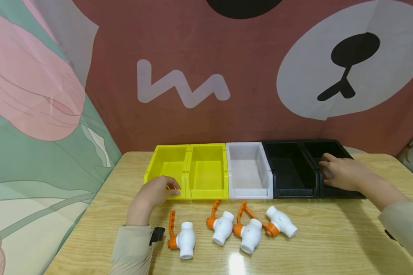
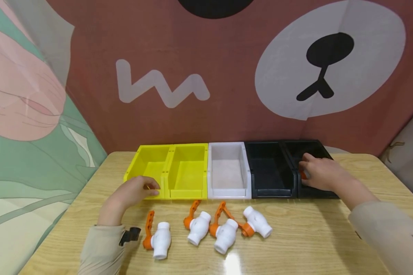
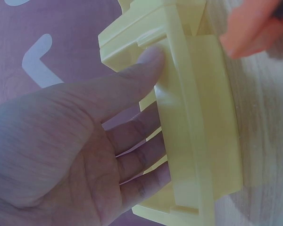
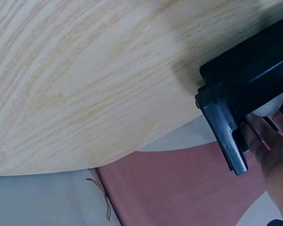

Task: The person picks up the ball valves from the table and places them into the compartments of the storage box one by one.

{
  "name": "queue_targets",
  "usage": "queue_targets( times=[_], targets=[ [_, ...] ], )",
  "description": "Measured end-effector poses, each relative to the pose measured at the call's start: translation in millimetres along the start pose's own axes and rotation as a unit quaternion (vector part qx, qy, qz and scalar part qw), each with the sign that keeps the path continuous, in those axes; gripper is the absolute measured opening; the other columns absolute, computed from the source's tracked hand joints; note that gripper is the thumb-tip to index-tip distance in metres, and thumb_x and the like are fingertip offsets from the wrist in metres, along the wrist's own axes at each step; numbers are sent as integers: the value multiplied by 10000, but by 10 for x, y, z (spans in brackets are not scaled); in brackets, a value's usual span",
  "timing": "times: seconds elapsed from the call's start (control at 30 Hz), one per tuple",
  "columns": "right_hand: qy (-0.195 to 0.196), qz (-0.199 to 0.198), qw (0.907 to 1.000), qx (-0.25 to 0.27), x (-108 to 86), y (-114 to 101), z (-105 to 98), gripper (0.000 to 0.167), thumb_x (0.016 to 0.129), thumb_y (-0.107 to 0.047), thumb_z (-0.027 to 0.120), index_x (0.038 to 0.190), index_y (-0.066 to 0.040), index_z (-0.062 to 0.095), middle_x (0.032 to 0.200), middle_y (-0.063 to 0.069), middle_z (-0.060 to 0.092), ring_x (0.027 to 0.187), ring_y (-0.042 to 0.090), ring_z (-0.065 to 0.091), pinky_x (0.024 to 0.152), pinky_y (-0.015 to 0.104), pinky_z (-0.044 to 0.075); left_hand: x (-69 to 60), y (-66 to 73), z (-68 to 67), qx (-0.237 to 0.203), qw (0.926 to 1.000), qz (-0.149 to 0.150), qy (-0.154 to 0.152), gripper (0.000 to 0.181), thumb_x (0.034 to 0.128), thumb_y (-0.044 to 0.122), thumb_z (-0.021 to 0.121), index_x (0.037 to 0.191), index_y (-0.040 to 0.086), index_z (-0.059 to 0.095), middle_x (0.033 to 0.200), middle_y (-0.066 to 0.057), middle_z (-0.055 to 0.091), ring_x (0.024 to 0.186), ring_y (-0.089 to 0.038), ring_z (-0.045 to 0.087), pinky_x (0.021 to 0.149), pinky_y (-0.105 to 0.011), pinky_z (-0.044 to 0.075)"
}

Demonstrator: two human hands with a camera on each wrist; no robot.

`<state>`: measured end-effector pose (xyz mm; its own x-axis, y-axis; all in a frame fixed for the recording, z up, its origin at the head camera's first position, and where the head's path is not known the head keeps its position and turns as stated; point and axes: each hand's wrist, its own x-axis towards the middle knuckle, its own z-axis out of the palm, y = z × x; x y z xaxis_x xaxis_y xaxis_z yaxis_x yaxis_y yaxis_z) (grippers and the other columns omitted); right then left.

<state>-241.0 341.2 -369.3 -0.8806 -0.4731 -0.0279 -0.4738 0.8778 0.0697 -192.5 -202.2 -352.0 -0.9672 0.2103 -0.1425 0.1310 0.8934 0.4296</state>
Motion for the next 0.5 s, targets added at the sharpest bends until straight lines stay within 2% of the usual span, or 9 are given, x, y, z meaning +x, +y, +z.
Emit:
queue_targets(
  times=[0.13,0.5],
  targets=[
    [-71,75,9999,34,20,-8,27,479,814,-219,798,1148,88,645,1152,194,514,559,94,427,518,318,395,1,0,1,27,10000,27,-2,99,925,177,710,1013,140,739,928,11,663,810,-163,589,753,-379,510],
    [-242,245,9993,149,54,-18,42,547,818,-177,774,1217,148,588,1246,318,492,581,120,512,569,399,489,0,4,9,46,10000,48,51,95,923,169,713,1007,135,741,929,2,667,816,-172,594,761,-383,512]
  ],
)
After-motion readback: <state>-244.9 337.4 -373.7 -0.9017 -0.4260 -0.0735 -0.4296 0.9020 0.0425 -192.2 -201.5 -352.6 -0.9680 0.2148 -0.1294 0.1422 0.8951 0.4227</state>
